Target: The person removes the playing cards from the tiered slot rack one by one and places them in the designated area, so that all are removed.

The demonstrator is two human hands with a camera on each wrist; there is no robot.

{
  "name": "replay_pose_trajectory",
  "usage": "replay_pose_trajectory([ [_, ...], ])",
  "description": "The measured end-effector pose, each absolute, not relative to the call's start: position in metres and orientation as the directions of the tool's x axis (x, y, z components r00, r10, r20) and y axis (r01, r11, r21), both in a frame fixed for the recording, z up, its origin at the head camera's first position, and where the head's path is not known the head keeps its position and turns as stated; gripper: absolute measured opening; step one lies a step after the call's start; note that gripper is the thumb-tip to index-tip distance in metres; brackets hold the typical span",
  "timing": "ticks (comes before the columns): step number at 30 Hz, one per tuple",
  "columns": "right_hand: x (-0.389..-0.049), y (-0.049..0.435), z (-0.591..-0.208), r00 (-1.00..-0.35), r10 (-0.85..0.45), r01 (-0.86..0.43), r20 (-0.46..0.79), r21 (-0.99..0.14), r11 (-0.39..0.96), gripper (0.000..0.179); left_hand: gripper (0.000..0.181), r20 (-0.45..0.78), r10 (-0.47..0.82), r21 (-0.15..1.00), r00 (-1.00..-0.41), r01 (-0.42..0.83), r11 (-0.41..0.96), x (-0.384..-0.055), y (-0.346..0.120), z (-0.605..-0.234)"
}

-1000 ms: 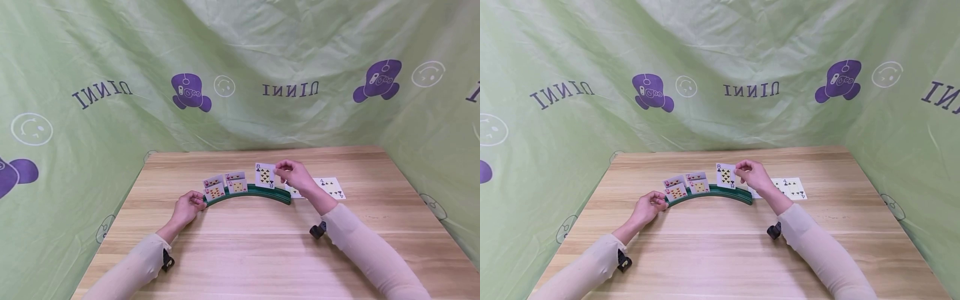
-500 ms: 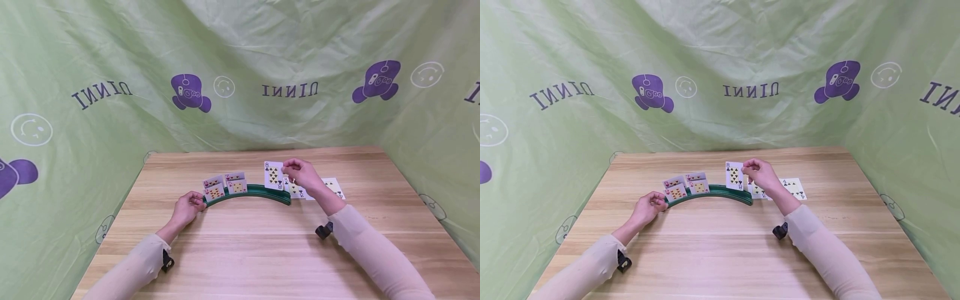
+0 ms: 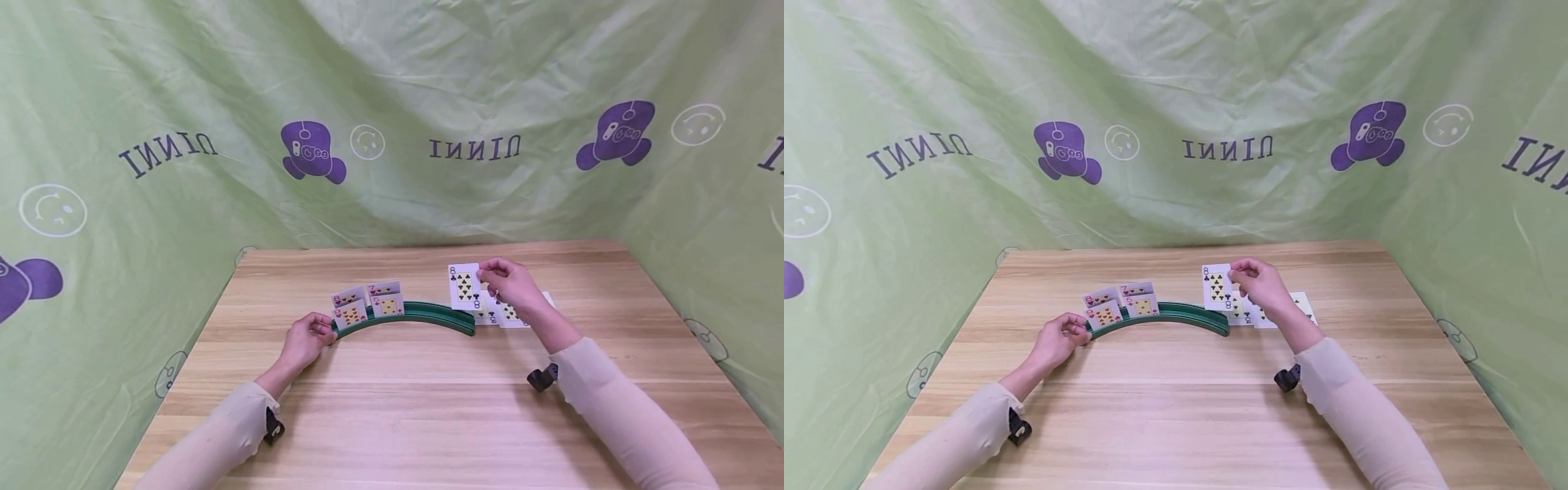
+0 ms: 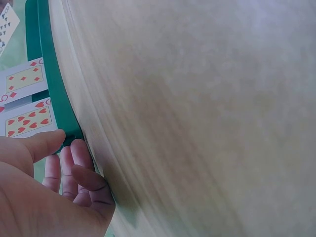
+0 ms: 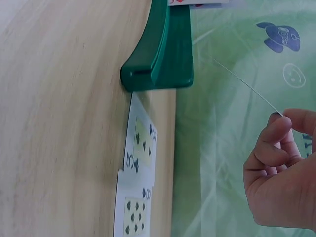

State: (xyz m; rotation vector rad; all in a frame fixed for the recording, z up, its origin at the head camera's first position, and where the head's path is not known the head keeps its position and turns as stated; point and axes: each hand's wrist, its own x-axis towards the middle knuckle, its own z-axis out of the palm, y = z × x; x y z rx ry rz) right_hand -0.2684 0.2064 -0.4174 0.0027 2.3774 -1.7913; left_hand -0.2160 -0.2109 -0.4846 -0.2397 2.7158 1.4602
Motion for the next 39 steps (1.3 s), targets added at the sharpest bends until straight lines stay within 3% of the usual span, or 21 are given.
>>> replay_pose_trajectory([
  [39,-0.267,0.264,-0.422,-0.989,0.011,0.147,-0.149,-0.953,0.263,0.036,0.027,-0.120,-0.119,0.825,-0.986,-0.166,0.540,-0.217,-0.212,-0.486],
])
